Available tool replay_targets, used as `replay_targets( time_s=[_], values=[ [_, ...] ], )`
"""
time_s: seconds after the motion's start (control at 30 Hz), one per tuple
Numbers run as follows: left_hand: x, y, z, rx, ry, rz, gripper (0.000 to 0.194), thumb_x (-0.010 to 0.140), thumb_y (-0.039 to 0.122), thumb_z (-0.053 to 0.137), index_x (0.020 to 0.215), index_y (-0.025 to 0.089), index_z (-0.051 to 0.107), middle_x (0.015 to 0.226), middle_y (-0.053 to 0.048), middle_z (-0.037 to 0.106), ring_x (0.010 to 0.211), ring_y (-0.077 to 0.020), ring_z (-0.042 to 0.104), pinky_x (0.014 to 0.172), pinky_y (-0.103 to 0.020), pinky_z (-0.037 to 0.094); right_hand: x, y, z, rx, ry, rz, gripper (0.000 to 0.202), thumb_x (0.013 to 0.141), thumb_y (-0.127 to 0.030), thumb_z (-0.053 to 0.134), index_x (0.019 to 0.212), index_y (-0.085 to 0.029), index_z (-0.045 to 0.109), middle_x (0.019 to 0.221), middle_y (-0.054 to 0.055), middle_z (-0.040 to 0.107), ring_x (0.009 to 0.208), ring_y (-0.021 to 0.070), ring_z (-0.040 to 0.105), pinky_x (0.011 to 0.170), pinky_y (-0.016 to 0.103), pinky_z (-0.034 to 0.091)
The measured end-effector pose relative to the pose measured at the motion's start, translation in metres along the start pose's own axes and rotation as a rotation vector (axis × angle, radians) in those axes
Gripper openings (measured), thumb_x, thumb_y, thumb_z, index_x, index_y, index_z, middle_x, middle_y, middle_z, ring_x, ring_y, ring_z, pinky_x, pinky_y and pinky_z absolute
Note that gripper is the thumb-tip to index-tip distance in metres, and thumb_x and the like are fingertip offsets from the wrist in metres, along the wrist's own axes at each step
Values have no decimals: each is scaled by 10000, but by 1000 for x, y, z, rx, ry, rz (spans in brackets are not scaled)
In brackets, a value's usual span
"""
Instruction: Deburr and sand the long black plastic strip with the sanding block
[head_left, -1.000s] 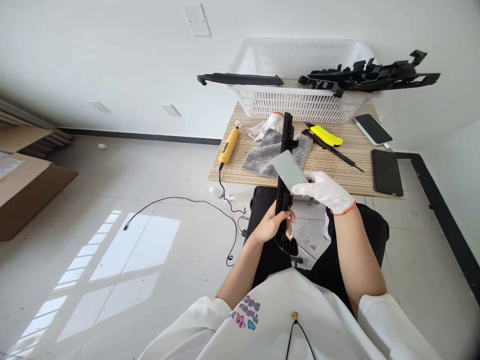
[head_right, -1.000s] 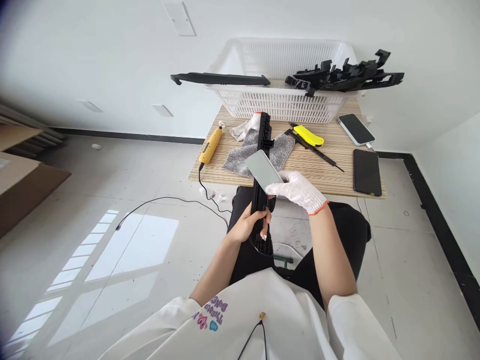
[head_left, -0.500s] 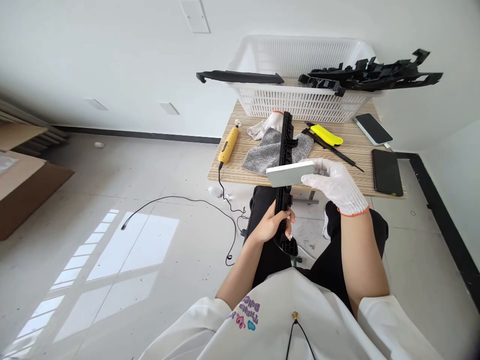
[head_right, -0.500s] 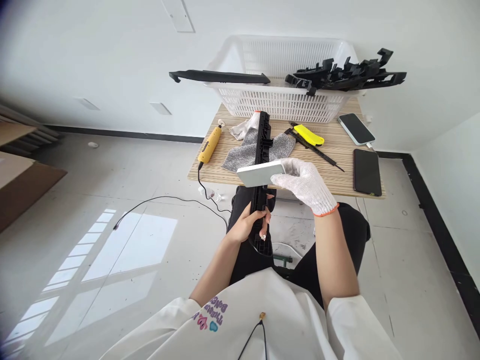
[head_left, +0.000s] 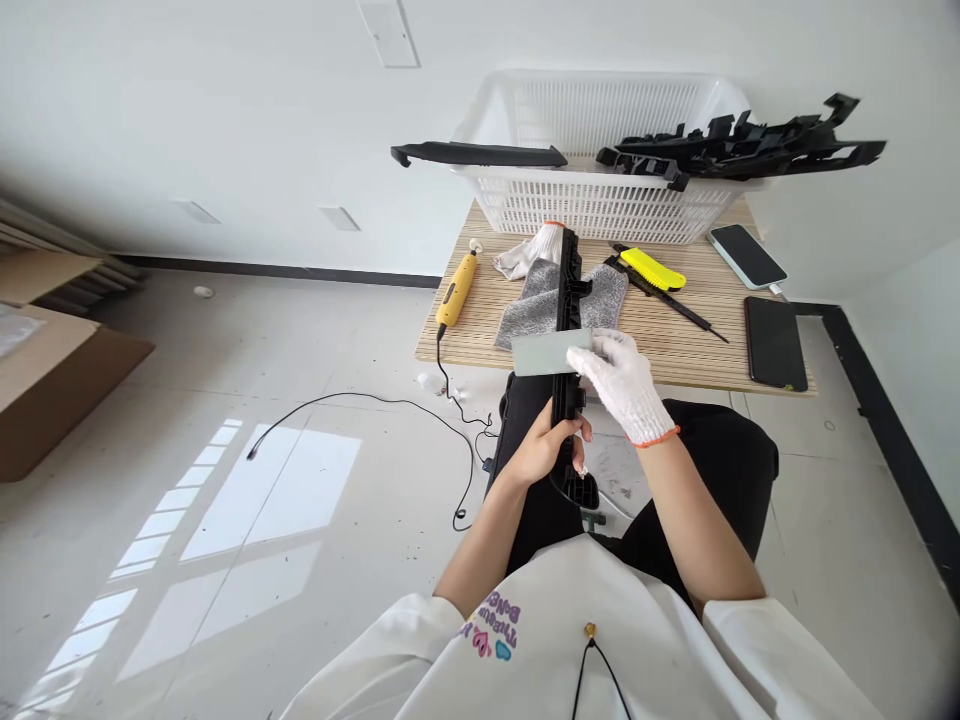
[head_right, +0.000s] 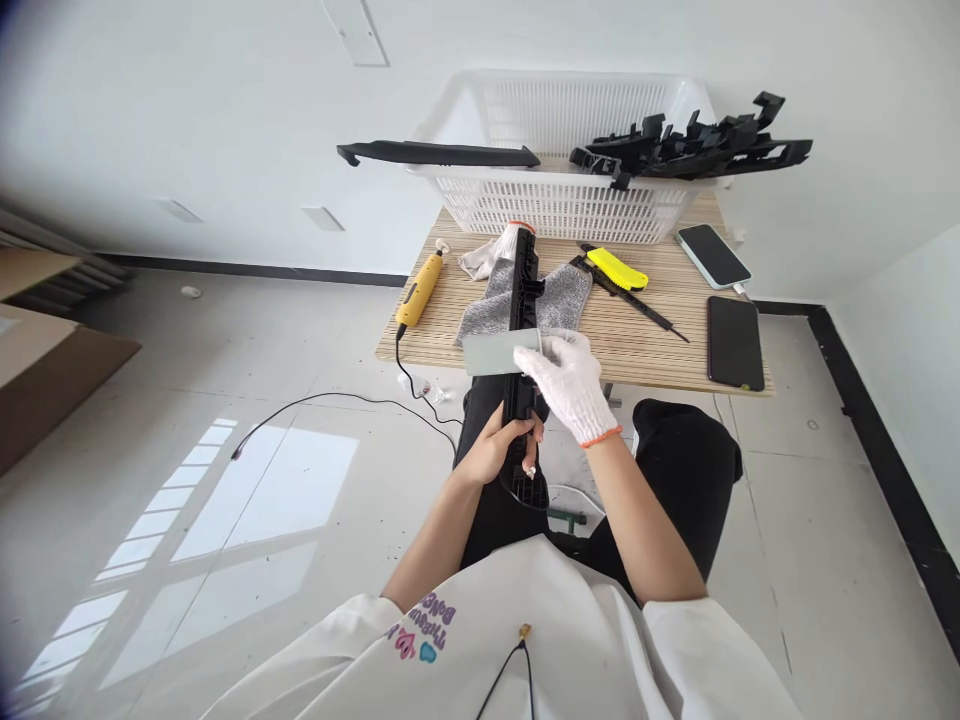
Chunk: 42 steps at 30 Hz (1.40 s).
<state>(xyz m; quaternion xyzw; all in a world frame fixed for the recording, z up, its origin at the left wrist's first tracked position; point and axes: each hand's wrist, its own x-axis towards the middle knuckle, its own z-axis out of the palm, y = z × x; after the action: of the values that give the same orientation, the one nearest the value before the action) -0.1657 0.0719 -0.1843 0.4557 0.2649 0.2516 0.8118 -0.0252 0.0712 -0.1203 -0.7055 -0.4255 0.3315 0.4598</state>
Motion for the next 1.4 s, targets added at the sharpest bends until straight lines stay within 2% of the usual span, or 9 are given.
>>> replay_targets(
  time_s=[0.13, 0.27, 0.5, 0.63, 0.73, 0.87, 1.03, 1.13, 1.4],
  values=[
    [0, -2, -1, 23, -8, 26, 150, 859, 293, 535, 830, 176, 447, 627, 42, 577, 368, -102, 543, 424, -255, 466, -8, -4, 7, 98, -172, 95, 324, 734, -521, 673, 737, -198, 673, 834, 33, 622, 681, 149, 575, 530, 261, 449],
    [0, -4, -2, -5, -7, 35, 174, 846, 295, 559, 872, 186, 425, 716, 34, 609, 372, -103, 549, 406, -260, 454, -8, 0, 14, 268, 4, 123, 273, 758, -462, 630, 711, -195, 596, 636, -14, 540, 573, 116, 491, 505, 244, 402],
    [0, -3, -2, 20, -8, 36, 170, 836, 306, 548, 820, 189, 426, 620, 42, 592, 371, -106, 542, 433, -258, 456, -10, 6, 18, 243, -8, 7, 279, 787, -465, 618, 704, -199, 601, 773, 4, 560, 657, 124, 517, 580, 256, 430],
    [1, -3, -1, 18, 4, 44, 131, 816, 278, 545, 785, 184, 460, 555, 53, 562, 366, -112, 537, 446, -271, 477, -12, 4, 17, 131, -193, -86, 303, 774, -465, 657, 647, -193, 615, 844, 13, 546, 736, 136, 535, 665, 277, 450],
    [1, -4, -1, 14, 0, 46, 154, 817, 293, 559, 772, 189, 456, 552, 52, 567, 358, -114, 533, 404, -258, 441, -13, 4, 18, 213, -84, -91, 333, 791, -454, 630, 596, -193, 559, 796, 7, 510, 716, 134, 522, 646, 273, 447],
    [1, -5, -1, 33, -5, 49, 150, 831, 279, 539, 733, 184, 476, 481, 46, 549, 365, -118, 536, 435, -262, 468, -16, 5, 20, 164, -235, -22, 313, 757, -473, 674, 623, -199, 605, 756, 3, 510, 661, 133, 508, 562, 264, 426],
    [0, -4, -2, 42, 9, 45, 141, 799, 274, 554, 837, 198, 441, 555, 57, 617, 355, -119, 537, 397, -252, 436, -21, 6, 21, 312, 21, 13, 265, 782, -415, 640, 641, -205, 564, 733, -7, 508, 652, 119, 496, 559, 247, 434],
    [0, -4, -2, 72, 4, 30, 151, 835, 301, 514, 756, 195, 441, 441, 45, 550, 357, -121, 531, 430, -252, 447, -24, 8, 22, 274, -154, 0, 259, 753, -432, 680, 675, -201, 590, 793, -1, 556, 643, 112, 509, 513, 234, 425],
    [0, -9, 0, 100, 5, 68, 165, 844, 305, 533, 863, 191, 415, 580, 42, 629, 379, -117, 588, 423, -227, 466, -26, 8, 15, 348, -211, 123, 241, 766, -456, 672, 785, -239, 568, 624, -61, 527, 394, 71, 396, 321, 213, 290]
  ],
)
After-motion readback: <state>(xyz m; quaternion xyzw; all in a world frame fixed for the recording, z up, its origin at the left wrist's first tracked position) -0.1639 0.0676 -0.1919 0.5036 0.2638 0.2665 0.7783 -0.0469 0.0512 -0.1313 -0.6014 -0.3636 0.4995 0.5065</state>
